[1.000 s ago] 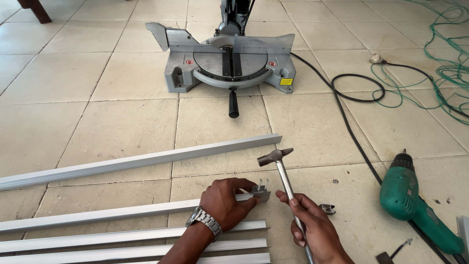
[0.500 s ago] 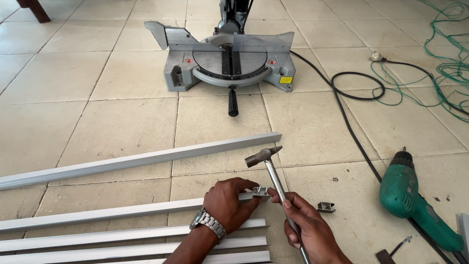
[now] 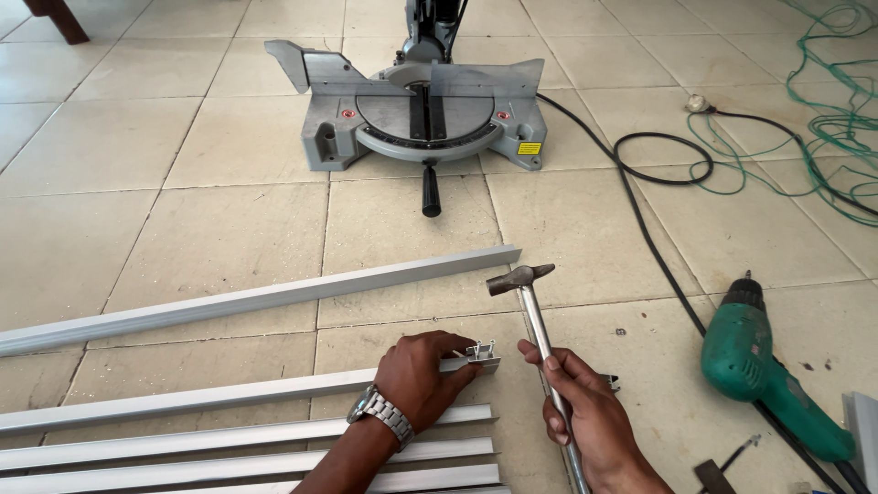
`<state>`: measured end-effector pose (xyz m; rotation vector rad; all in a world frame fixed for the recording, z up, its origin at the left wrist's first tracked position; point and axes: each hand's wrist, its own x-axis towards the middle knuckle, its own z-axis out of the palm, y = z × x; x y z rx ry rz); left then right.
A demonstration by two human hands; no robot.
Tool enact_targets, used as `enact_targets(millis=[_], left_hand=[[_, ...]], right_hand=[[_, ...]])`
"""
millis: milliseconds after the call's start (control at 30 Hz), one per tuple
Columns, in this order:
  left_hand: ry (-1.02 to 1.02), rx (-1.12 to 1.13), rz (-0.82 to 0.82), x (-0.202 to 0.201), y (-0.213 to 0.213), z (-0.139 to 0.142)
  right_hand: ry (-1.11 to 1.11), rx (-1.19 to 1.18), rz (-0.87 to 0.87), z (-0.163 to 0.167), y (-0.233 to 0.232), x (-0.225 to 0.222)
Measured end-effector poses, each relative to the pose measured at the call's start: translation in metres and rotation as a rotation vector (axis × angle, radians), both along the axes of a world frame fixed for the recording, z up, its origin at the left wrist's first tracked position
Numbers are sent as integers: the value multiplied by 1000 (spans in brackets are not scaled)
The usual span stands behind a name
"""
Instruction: The person uses a hammer to tap small metal connectors onto the ends of aluminum profiles. They then align and stack the prepared profiles together on the floor.
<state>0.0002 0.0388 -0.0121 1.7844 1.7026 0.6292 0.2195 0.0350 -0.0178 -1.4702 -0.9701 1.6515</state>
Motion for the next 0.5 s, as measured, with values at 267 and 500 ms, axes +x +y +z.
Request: enact_targets(millis=[267, 500], left_hand=[[26, 60, -38, -1, 0, -2], [23, 46, -63, 0, 2, -2]], right_hand=[[35, 7, -24, -3, 1, 2], [-68, -30, -16, 5, 1, -3]])
